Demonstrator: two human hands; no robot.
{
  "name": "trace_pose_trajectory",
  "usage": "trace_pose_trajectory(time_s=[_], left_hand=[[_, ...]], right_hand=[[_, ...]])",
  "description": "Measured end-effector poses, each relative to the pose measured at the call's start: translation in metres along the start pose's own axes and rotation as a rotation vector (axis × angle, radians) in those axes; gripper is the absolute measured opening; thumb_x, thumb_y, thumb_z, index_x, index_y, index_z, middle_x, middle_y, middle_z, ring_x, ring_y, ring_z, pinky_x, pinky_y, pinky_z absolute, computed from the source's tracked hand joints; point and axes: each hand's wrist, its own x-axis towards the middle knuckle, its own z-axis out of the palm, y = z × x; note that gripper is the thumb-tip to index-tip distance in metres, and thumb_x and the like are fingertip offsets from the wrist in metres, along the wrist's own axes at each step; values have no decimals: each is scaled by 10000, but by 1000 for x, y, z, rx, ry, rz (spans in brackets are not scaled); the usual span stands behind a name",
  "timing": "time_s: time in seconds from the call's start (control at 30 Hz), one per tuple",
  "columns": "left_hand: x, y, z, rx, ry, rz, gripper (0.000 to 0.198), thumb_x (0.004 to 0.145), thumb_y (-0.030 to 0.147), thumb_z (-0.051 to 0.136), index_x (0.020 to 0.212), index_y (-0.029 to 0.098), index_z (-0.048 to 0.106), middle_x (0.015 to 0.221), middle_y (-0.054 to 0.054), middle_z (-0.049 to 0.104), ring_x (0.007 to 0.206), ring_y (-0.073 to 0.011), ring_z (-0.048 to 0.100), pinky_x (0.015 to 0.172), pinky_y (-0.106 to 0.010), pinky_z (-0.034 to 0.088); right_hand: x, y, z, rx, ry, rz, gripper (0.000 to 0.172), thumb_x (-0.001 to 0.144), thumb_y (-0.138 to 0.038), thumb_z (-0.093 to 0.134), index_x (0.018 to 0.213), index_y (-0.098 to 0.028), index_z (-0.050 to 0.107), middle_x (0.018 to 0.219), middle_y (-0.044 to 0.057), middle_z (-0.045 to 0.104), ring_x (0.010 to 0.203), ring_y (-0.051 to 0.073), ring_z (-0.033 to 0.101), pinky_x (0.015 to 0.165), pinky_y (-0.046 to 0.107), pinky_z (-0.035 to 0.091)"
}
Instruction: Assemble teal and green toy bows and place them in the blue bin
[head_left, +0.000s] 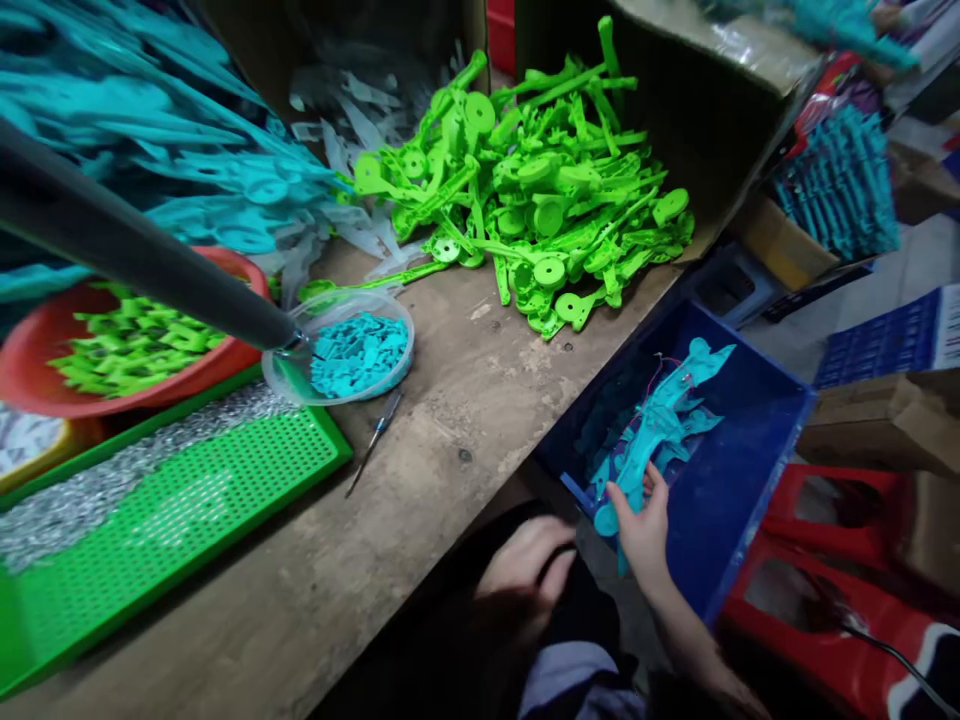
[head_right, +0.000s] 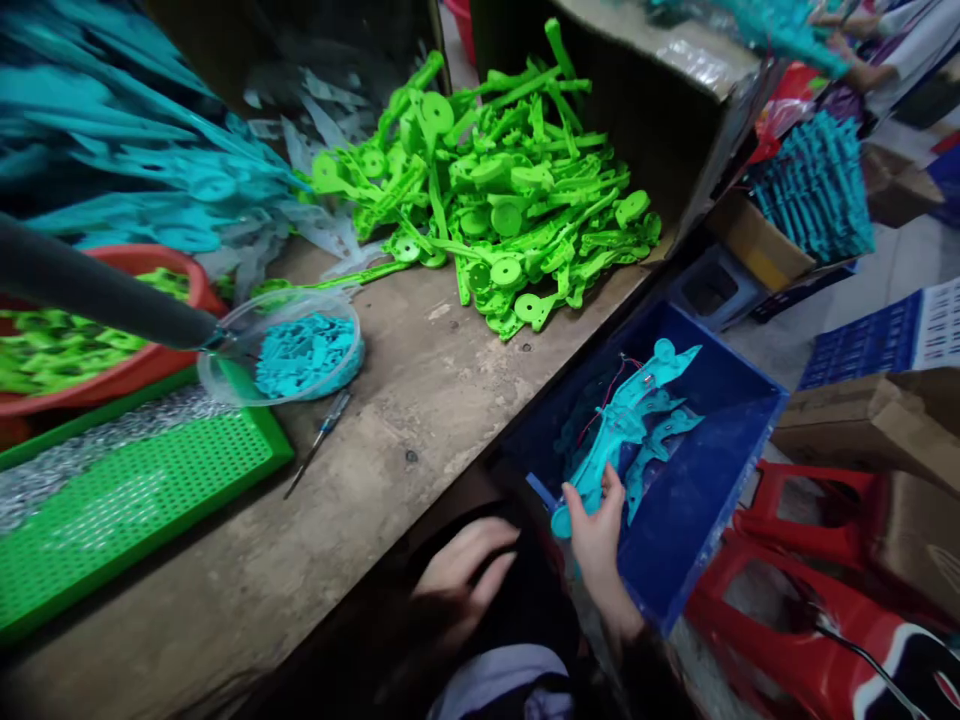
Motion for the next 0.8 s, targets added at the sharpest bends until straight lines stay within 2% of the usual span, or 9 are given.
trace_pose_trajectory(time_s=[0.1,0.17,0.23,0.33,0.4,0.47,0.53,0.7,0.8], left_hand=[[27,26,11,-72,-80,-36,625,774,329,649,1343,234,410,1297,-110,537,1184,-274,523,1003,-409,450],[38,41,8,-135,-61,-125,615,808,272,581,1370,186,350,1260,-130,563,1137,-265,559,971,-398,466],[38,48,-10,-182,2,-184,489,850,210,472,1332,186,389,1169,-108,618,1043,-234,609,920,-369,489],[15,43,-67,-181,25,-192,398,852,197,435,1246,217,488,1068,-60,665,968,-213,632,873,-331,503],[-12,36,-114,-132,-22,-192,381,840,238,474,1218,225,521,1046,-43,674,949,-212,634,861,-318,507],[-43,32,-156,-66,-66,-205,378,844,273,481,1217,243,528,991,-24,684,890,-205,645,814,-305,520],[-74,32,-185,-9,-81,-230,384,858,296,467,1237,262,517,911,-13,691,812,-193,650,744,-287,530],[-130,39,-215,47,-17,-340,390,869,314,458,1252,256,503,879,-17,685,710,-173,637,708,-280,516],[-150,38,-227,34,4,-441,387,874,287,450,1256,229,475,883,-10,675,708,-158,628,732,-285,501]], right_hand=[[-52,-27,3,157,-8,-110,631,800,-434,562,1341,-199,340,1203,128,535,1070,238,558,891,403,475],[-81,-41,1,158,-75,-279,604,833,-365,519,1378,-207,311,1244,145,513,1133,253,529,923,433,461],[-97,-54,-11,53,-224,-535,664,794,-344,574,1394,-214,322,1265,152,498,1162,281,508,923,452,466],[-92,-83,-41,-24,-342,-885,602,734,-269,662,1305,-245,472,1175,121,545,1049,254,562,812,381,522],[-71,-114,-57,85,-225,-1032,467,767,-156,612,1221,-240,539,1002,80,595,917,200,592,750,328,520],[-44,-153,-59,159,-121,-1138,370,768,-98,597,1105,-250,601,930,54,621,871,185,594,770,335,500],[-22,-193,-43,120,-155,-1169,251,804,-162,582,1043,-223,627,951,69,644,918,204,598,842,385,471],[-21,-265,23,34,-1034,-983,289,861,-374,480,1039,-208,637,937,37,694,860,181,642,769,329,505],[-44,-281,50,-10,-1286,-901,279,824,-396,531,960,-187,657,920,41,699,843,173,642,732,280,497]])
